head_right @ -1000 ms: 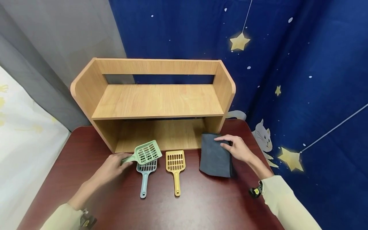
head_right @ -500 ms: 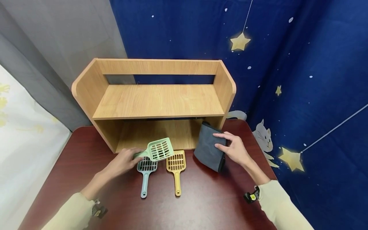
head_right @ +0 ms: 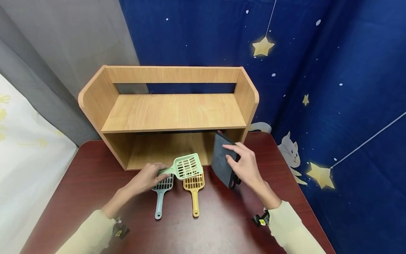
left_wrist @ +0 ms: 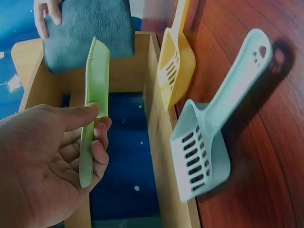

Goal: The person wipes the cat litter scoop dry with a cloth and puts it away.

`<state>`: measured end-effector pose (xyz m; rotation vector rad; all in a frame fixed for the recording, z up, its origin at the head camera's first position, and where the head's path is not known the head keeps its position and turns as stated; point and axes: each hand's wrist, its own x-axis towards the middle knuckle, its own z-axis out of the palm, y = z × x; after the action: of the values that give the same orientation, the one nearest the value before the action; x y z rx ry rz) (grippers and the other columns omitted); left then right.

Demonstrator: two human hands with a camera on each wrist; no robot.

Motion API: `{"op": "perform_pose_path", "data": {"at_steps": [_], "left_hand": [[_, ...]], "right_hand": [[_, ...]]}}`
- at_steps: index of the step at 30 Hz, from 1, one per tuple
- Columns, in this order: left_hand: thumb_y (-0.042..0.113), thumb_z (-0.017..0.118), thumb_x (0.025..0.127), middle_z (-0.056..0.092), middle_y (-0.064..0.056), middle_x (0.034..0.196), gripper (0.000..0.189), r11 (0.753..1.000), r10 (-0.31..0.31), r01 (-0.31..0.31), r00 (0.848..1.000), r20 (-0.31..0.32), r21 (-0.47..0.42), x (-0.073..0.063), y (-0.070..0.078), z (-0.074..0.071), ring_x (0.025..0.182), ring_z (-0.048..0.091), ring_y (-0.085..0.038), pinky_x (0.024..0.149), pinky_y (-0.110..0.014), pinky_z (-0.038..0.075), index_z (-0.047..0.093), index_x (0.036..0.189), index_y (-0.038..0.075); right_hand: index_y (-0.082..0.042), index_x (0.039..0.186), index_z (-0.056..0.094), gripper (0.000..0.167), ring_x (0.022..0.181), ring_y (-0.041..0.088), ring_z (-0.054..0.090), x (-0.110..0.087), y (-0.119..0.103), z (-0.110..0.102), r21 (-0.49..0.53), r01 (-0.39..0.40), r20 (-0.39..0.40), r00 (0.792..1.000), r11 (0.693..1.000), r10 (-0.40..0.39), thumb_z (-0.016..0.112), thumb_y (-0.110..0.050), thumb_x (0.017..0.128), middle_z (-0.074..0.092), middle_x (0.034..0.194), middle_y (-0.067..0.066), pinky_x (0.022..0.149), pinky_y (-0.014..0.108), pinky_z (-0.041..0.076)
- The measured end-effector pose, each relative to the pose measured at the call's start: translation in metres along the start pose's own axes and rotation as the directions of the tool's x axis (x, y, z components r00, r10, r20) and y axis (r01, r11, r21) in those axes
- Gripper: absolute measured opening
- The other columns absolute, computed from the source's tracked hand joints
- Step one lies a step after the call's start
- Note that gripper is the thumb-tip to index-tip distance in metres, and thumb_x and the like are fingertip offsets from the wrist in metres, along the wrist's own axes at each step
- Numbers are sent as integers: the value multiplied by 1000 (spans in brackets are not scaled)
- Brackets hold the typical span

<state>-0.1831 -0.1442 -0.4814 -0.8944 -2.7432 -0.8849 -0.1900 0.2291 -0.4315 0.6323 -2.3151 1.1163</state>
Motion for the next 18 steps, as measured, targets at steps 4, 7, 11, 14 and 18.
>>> {"op": "perform_pose_path", "data": {"at_steps": [4,7,11,14,18], "left_hand": [[4,82,90,79,-15,105,24,999,44,-44,999,-2,9,6,5,5,91,74,-21,78,-39,60,77,112,-5],[4,82,91,79,-16,106,25,999,51,-51,999,7,9,10,11,7,94,75,-25,82,-41,61,77,113,-5],[4,81,92,78,-16,109,26,999,40,-41,999,21,14,15,20,10,97,75,-27,84,-42,60,77,116,-5],[5,80,93,78,-16,112,27,1000,20,-20,999,30,4,18,26,12,98,75,-27,84,-42,60,76,118,-5],[6,79,94,77,-17,116,28,1000,-4,5,999,32,-9,21,33,14,103,75,-28,88,-43,60,76,120,-5]], "right_hand": [[-10,122,80,41,86,17,63,6,-13,16,-16,99,29,995,995,-99,80,6,84,74,109,7,77,19,46],[-10,122,79,40,74,12,53,11,-22,29,-4,126,73,989,992,-126,81,4,85,72,104,4,67,22,42],[-11,119,81,38,73,11,54,13,-33,47,12,87,133,987,996,-88,83,3,84,72,99,2,65,25,45],[-10,117,81,36,83,15,66,12,-41,62,-14,41,182,983,999,-38,83,1,84,76,100,3,72,31,53],[-10,117,81,33,92,22,72,8,-49,82,-59,-35,256,966,998,49,82,-1,85,79,111,7,82,42,57]]}}
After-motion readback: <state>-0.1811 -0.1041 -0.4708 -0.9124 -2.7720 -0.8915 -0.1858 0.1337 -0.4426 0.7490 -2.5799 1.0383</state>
